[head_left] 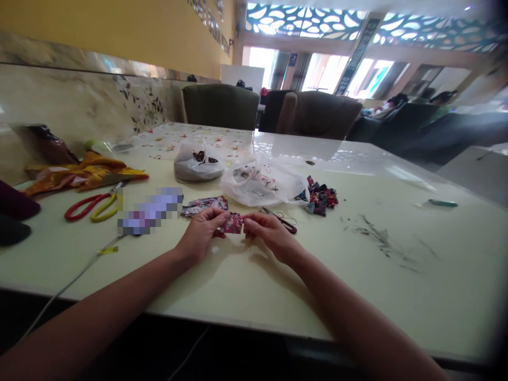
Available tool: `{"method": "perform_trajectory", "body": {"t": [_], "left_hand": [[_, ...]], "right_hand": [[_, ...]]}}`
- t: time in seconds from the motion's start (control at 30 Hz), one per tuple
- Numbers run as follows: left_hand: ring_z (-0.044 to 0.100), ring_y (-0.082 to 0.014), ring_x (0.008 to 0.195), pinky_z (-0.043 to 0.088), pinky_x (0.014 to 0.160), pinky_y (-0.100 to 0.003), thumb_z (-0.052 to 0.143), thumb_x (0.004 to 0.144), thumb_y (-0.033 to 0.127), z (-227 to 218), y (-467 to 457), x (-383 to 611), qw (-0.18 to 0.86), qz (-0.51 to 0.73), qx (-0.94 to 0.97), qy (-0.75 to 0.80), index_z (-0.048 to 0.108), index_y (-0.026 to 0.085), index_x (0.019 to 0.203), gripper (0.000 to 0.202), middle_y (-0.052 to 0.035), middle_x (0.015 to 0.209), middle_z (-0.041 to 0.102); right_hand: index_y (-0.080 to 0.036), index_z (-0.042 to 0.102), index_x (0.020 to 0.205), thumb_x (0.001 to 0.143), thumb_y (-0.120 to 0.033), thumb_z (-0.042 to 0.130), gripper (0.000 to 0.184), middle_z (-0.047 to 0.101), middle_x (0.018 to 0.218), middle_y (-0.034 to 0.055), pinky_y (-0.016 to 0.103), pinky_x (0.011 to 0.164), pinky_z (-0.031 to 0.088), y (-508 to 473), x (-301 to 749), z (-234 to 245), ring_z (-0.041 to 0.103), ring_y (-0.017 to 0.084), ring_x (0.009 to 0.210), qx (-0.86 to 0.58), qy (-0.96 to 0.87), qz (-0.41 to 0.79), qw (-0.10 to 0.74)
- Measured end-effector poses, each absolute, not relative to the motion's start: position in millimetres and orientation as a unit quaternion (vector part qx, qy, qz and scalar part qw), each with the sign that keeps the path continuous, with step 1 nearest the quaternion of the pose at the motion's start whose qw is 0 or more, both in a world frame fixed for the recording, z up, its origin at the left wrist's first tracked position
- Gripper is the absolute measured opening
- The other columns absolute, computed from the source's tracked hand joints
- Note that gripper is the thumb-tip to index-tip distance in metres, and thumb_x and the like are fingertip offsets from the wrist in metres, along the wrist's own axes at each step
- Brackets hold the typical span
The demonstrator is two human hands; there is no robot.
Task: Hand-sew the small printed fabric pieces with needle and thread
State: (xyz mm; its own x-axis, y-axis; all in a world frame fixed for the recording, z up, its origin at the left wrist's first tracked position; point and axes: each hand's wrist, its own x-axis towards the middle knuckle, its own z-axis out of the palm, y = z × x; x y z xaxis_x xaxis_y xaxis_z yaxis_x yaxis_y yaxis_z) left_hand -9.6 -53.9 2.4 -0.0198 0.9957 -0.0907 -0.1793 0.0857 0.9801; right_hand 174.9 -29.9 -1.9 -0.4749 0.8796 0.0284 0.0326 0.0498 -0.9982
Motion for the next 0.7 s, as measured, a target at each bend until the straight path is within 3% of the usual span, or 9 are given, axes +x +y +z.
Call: {"method": "perform_trajectory", "body": {"t": [0.1,0.3,0.4,0.53,0.7], "left_hand": [[0.055,-0.0105,0.065,0.045,0.060,-0.022,0.078,0.072,0.041,0.2,-52.8,-9.1,0.560,0.527,0.425,0.477,0.060,0.017,0.076,0.031,0.0012,0.074,0.063],[0.060,-0.0154,0.084,0.046,0.080,-0.028,0.072,0.078,0.045,-0.3,-52.0,-11.1,0.487,0.518,0.493,0.502,0.064,0.017,0.092,0.032,-0.0018,0.090,0.066],[0.061,-0.0194,0.091,0.045,0.082,-0.029,0.069,0.080,0.048,4.4,-54.0,-11.7,0.449,0.480,0.556,0.508,0.067,0.017,0.099,0.036,-0.0046,0.098,0.069],[0.060,-0.0165,0.071,0.045,0.069,-0.028,0.074,0.076,0.045,6.9,-57.7,-9.3,0.535,0.407,0.584,0.455,0.067,0.015,0.083,0.031,-0.0031,0.077,0.068],[0.053,-0.0109,0.058,0.043,0.060,-0.025,0.073,0.078,0.039,4.4,-59.4,-6.4,0.572,0.461,0.538,0.414,0.060,0.016,0.074,0.026,0.0011,0.064,0.062]], "right_hand": [[-0.016,0.065,0.084,0.076,-0.039,0.071,0.025,0.059,0.071,-0.0013,0.024,0.061,0.040,-31.3,173.3,-3.1,0.050,0.010,0.061,-0.361,-0.609,0.622,0.334],[-0.016,0.061,0.072,0.076,-0.028,0.065,0.013,0.057,0.068,-0.0015,0.024,0.062,0.038,-31.2,178.2,4.6,0.049,0.011,0.064,-0.367,-0.660,0.554,0.351],[-0.017,0.063,0.073,0.076,-0.024,0.063,0.008,0.060,0.072,-0.0003,0.025,0.065,0.040,-32.2,181.0,10.1,0.052,0.013,0.068,-0.342,-0.688,0.554,0.321],[-0.017,0.062,0.072,0.077,-0.021,0.062,0.006,0.061,0.072,-0.0004,0.025,0.066,0.041,-33.7,182.5,11.0,0.054,0.014,0.070,-0.327,-0.716,0.550,0.279],[-0.018,0.061,0.079,0.081,-0.030,0.063,0.013,0.059,0.074,-0.0006,0.025,0.064,0.043,-32.3,182.7,6.0,0.053,0.013,0.068,-0.322,-0.699,0.575,0.278]]}}
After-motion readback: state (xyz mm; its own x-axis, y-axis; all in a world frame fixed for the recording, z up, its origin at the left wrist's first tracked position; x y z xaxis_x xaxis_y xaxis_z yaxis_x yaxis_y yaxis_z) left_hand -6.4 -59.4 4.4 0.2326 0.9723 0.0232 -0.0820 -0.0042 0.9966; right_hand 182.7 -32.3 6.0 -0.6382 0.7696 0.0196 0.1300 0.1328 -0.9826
